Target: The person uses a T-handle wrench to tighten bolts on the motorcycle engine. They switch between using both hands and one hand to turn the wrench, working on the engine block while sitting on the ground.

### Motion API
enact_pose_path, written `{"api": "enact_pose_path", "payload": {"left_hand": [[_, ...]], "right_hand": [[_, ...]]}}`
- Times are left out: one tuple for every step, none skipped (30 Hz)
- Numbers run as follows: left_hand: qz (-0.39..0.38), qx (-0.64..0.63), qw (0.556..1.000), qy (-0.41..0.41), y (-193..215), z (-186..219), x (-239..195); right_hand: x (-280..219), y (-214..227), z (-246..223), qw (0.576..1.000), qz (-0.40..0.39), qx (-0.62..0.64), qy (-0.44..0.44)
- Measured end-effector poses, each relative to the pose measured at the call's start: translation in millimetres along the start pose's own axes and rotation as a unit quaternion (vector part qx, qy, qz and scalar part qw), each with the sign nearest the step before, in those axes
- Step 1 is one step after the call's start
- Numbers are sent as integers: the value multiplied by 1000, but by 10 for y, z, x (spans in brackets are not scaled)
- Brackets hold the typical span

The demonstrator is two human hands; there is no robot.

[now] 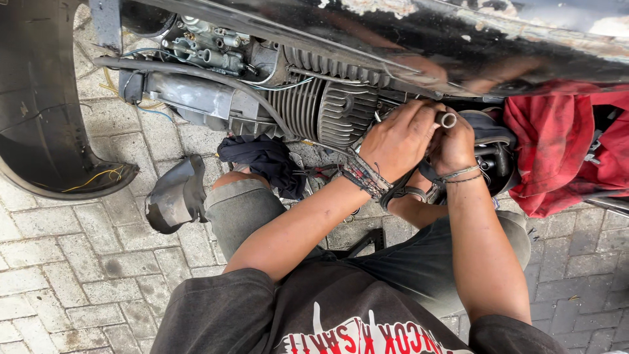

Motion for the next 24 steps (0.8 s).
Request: {"api": "enact_pose_path", "payload": {"left_hand": [[0, -2, 1000, -1, 2, -15, 2], [-4, 25, 1000, -16, 5, -22, 7], [-7, 53, 998, -31, 6, -28, 13], [-8, 52, 998, -32, 27, -29, 29], [-17, 60, 997, -48, 40, -23, 45], [-26, 69, 995, -63, 54, -16, 52], [-28, 68, 995, -64, 34, -18, 45], [-35, 78, 994, -68, 12, -24, 43], [-42, 88, 993, -71, -8, -30, 41], [-44, 88, 993, -71, 9, -18, 66], [-45, 87, 993, -71, 26, -9, 92], [-47, 87, 993, -70, 49, -6, 114], [-48, 87, 993, -70, 41, 3, 124], [-45, 90, 993, -63, 38, 9, 134], [-42, 92, 993, -57, 36, 14, 145], [-43, 91, 993, -57, 1, -12, 142], [-39, 80, 995, -51, -29, -41, 139], [-33, 70, 996, -43, -51, -77, 132], [-33, 71, 996, -42, 23, -44, 110], [-45, 43, 997, -41, 93, -11, 94], [-58, 15, 997, -40, 164, 28, 80], [-56, 17, 997, -41, 260, 43, 34], [-89, -5, 995, -52, 332, 69, -11], [-123, -27, 990, -64, 404, 95, -63]], "right_hand": [[5, -2, 19, 1000, 2, -1, 1], [11, -9, 40, 1000, 7, 13, 1], [19, -14, 60, 1000, 12, 26, 0], [20, -47, 52, 1000, 13, 27, 1], [23, -84, 42, 1000, 7, 0, 4], [18, -118, 41, 1000, 1, -26, 5], [4, -136, 35, 1000, 3, -25, 4], [-3, -159, 23, 999, 11, -30, 9], [-9, -182, 11, 999, 18, -36, 13], [0, -158, 29, 999, 20, -35, 13], [10, -136, 46, 999, 22, -37, 15], [22, -122, 68, 999, 24, -39, 18], [39, -101, 114, 999, 25, -39, 17], [59, -81, 151, 999, 26, -43, 21], [80, -64, 189, 998, 28, -47, 25], [86, -44, 208, 998, 29, -48, 25], [92, -24, 225, 998, 32, -52, 29], [103, -20, 246, 997, 33, -57, 33], [-4, -164, 85, 997, 32, -58, 32], [-107, -322, -91, 998, 20, -41, 51], [-213, -477, -272, 997, 7, -25, 69], [-229, -490, -281, 997, 6, -24, 71], [-244, -500, -291, 997, -2, -43, 66], [-268, -508, -289, 996, -8, -61, 60]]}}
Point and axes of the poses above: each hand's wrist, its own x-axis towards the middle knuckle, its own y-axis out of the back of the hand, z = x × y, the point moved 3 cm from there along x, towards the middle knuckle, and after that the axes turned 4 degrees about -z, right-handed, at the moved point
